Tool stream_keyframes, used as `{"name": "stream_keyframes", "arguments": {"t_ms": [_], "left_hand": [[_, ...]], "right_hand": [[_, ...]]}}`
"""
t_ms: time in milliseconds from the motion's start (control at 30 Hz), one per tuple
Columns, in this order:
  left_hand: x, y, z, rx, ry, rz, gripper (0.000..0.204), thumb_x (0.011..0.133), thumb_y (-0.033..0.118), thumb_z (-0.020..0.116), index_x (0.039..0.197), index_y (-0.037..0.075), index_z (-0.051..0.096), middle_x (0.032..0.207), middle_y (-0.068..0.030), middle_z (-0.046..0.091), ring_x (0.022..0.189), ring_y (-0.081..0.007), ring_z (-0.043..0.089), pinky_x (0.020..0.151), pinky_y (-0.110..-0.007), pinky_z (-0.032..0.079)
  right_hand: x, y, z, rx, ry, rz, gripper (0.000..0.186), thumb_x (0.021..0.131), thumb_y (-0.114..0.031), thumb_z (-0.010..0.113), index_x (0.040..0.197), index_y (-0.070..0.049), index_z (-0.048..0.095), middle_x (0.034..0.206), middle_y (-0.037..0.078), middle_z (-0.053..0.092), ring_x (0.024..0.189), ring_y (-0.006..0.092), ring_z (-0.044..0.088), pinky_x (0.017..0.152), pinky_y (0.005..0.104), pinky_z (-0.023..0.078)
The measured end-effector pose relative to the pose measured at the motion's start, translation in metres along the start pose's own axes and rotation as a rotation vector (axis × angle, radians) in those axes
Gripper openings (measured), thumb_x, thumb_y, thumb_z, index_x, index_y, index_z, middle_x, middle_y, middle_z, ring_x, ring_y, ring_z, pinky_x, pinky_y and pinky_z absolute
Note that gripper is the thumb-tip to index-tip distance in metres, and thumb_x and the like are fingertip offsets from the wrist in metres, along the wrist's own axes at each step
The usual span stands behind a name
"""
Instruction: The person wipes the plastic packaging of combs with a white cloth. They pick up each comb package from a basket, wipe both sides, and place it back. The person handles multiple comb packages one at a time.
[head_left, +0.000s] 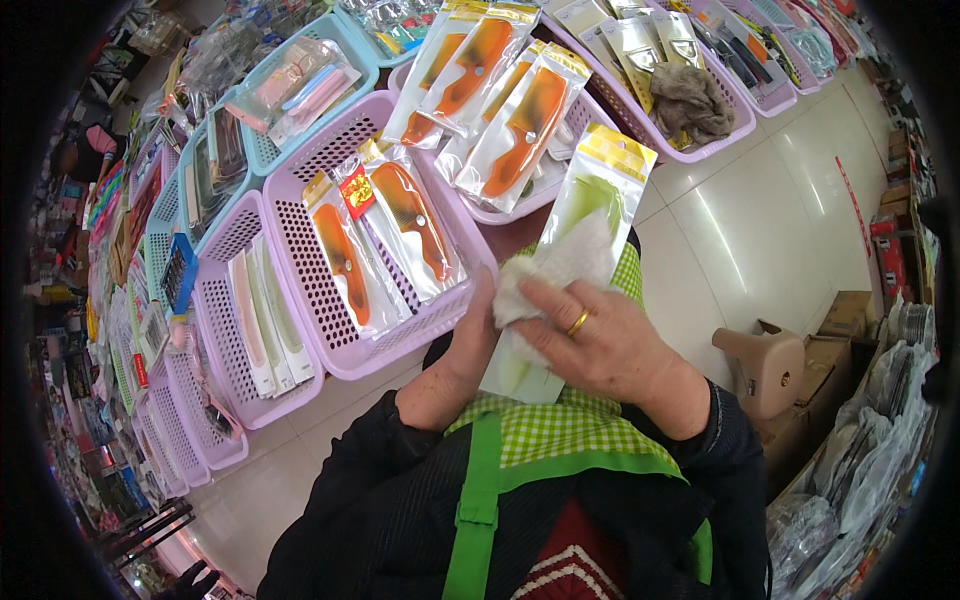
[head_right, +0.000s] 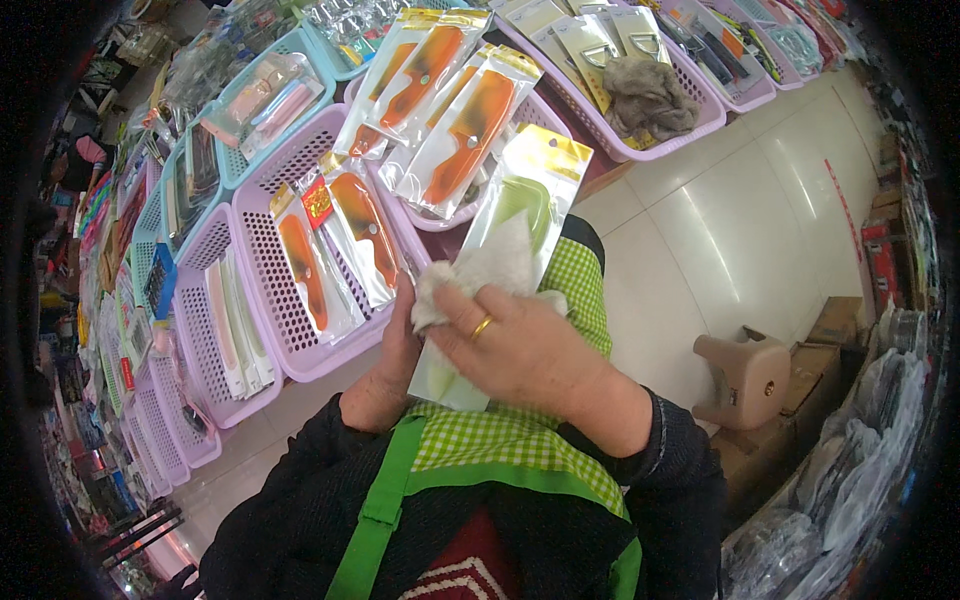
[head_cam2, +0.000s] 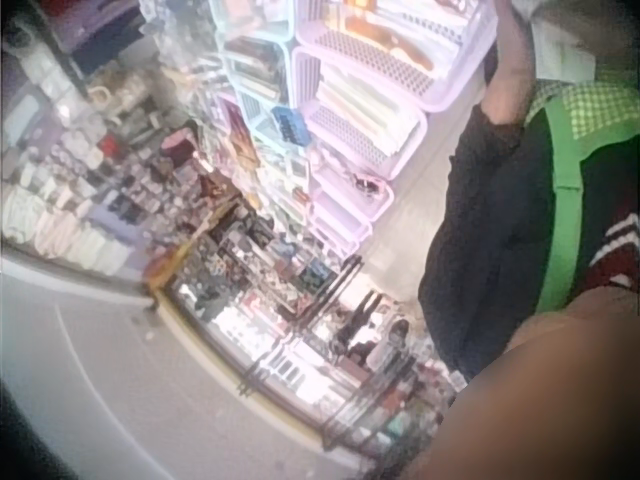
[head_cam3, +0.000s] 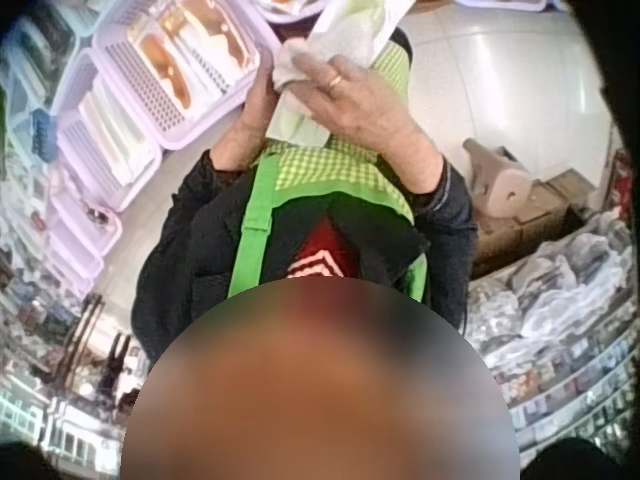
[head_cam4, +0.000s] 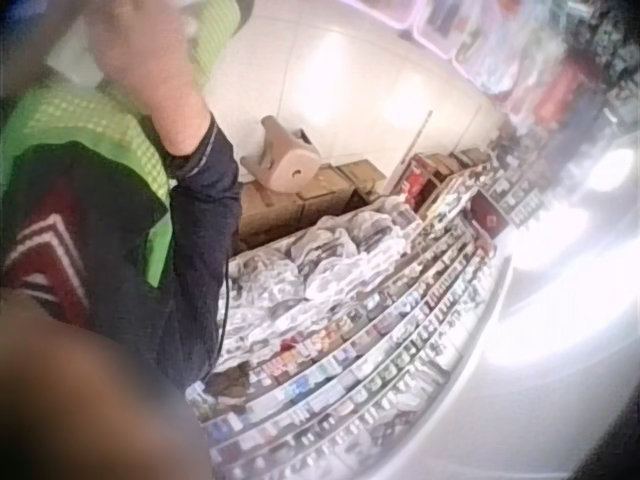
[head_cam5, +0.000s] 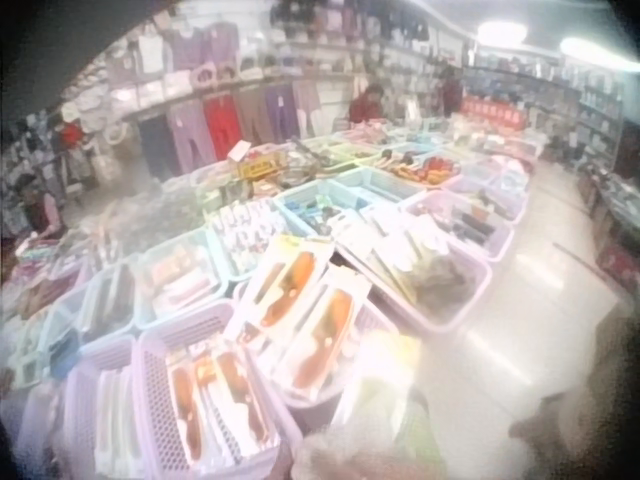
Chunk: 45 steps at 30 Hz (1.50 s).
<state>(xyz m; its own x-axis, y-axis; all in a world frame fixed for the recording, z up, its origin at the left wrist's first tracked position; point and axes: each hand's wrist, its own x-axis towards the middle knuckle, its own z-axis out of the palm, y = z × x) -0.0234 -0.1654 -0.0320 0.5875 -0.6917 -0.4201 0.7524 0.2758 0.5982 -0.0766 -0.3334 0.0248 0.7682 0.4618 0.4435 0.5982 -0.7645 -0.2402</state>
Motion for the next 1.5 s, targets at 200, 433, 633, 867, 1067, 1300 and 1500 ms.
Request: {"name": "stream_keyframes", "arguments": {"t_ms": [200, 433, 633, 867, 1067, 1300, 1500], "left_hand": [[-0.002, 0.007, 0.008, -0.206, -0.127, 0.014, 0.082, 0.097, 0.067, 0.015, 0.15, 0.005, 0.028, 0.144, -0.015, 0.043, 0.131, -0.0292, 0.045, 0.113, -0.042, 0.035], [-0.006, 0.018, 0.008, -0.101, -0.057, 0.161, 0.057, 0.101, 0.031, 0.046, 0.148, 0.004, 0.03, 0.139, -0.0135, 0.047, 0.123, -0.0239, 0.052, 0.105, -0.039, 0.043], [-0.009, 0.03, -0.009, -0.187, -0.01, 0.346, 0.05, 0.099, 0.018, 0.053, 0.144, 0.003, 0.036, 0.134, -0.0105, 0.052, 0.117, -0.0187, 0.056, 0.098, -0.034, 0.047], [-0.03, 0.073, -0.059, 0.126, 0.442, 0.556, 0.035, 0.096, 0.013, 0.059, 0.129, 0.002, 0.054, 0.109, -0.007, 0.067, 0.086, -0.0134, 0.067, 0.076, -0.026, 0.054], [-0.043, 0.102, -0.101, 0.328, 0.601, 0.517, 0.031, 0.095, 0.012, 0.061, 0.123, -0.001, 0.056, 0.104, -0.0085, 0.068, 0.085, -0.0127, 0.067, 0.074, -0.027, 0.056], [-0.035, 0.101, -0.126, 0.393, 0.677, 0.493, 0.031, 0.093, 0.012, 0.064, 0.12, -0.001, 0.056, 0.104, -0.0094, 0.068, 0.086, -0.0138, 0.067, 0.075, -0.028, 0.055], [-0.028, 0.097, -0.135, 0.475, 0.677, 0.373, 0.033, 0.093, 0.012, 0.064, 0.121, -0.003, 0.057, 0.101, -0.0088, 0.068, 0.085, -0.0139, 0.066, 0.074, -0.028, 0.054]], "right_hand": [[0.003, -0.012, 0.002, 0.202, -0.167, -0.184, 0.03, 0.072, -0.013, 0.068, 0.102, -0.008, 0.07, 0.117, 0.007, 0.053, 0.076, 0.0158, 0.052, 0.055, 0.0272, 0.049], [-0.003, -0.007, 0.0, 0.431, -0.271, -0.133, 0.024, 0.074, -0.014, 0.067, 0.098, -0.011, 0.068, 0.12, 0.003, 0.056, 0.084, 0.0204, 0.058, 0.059, 0.0327, 0.052], [-0.022, 0.012, 0.004, 0.448, -0.36, 0.049, 0.03, 0.069, -0.012, 0.072, 0.099, -0.014, 0.068, 0.123, 0.005, 0.059, 0.097, 0.0257, 0.062, 0.068, 0.038, 0.056], [-0.062, 0.037, 0.015, 0.33, -0.267, 0.438, 0.046, 0.067, -0.008, 0.075, 0.111, -0.016, 0.067, 0.123, 0.009, 0.061, 0.099, 0.0316, 0.064, 0.078, 0.0391, 0.056], [-0.091, 0.054, 0.049, 0.364, -0.248, 0.514, 0.047, 0.069, -0.008, 0.073, 0.115, -0.016, 0.067, 0.123, 0.011, 0.061, 0.1, 0.0341, 0.065, 0.083, 0.0407, 0.055], [-0.11, 0.07, 0.093, 0.368, -0.3, 0.66, 0.038, 0.076, -0.012, 0.071, 0.114, -0.012, 0.067, 0.117, 0.014, 0.064, 0.099, 0.0358, 0.064, 0.084, 0.0405, 0.053], [-0.117, 0.08, 0.102, 0.464, -0.165, 0.68, 0.035, 0.075, -0.01, 0.07, 0.11, -0.007, 0.067, 0.109, 0.015, 0.066, 0.096, 0.037, 0.064, 0.082, 0.0413, 0.053]]}}
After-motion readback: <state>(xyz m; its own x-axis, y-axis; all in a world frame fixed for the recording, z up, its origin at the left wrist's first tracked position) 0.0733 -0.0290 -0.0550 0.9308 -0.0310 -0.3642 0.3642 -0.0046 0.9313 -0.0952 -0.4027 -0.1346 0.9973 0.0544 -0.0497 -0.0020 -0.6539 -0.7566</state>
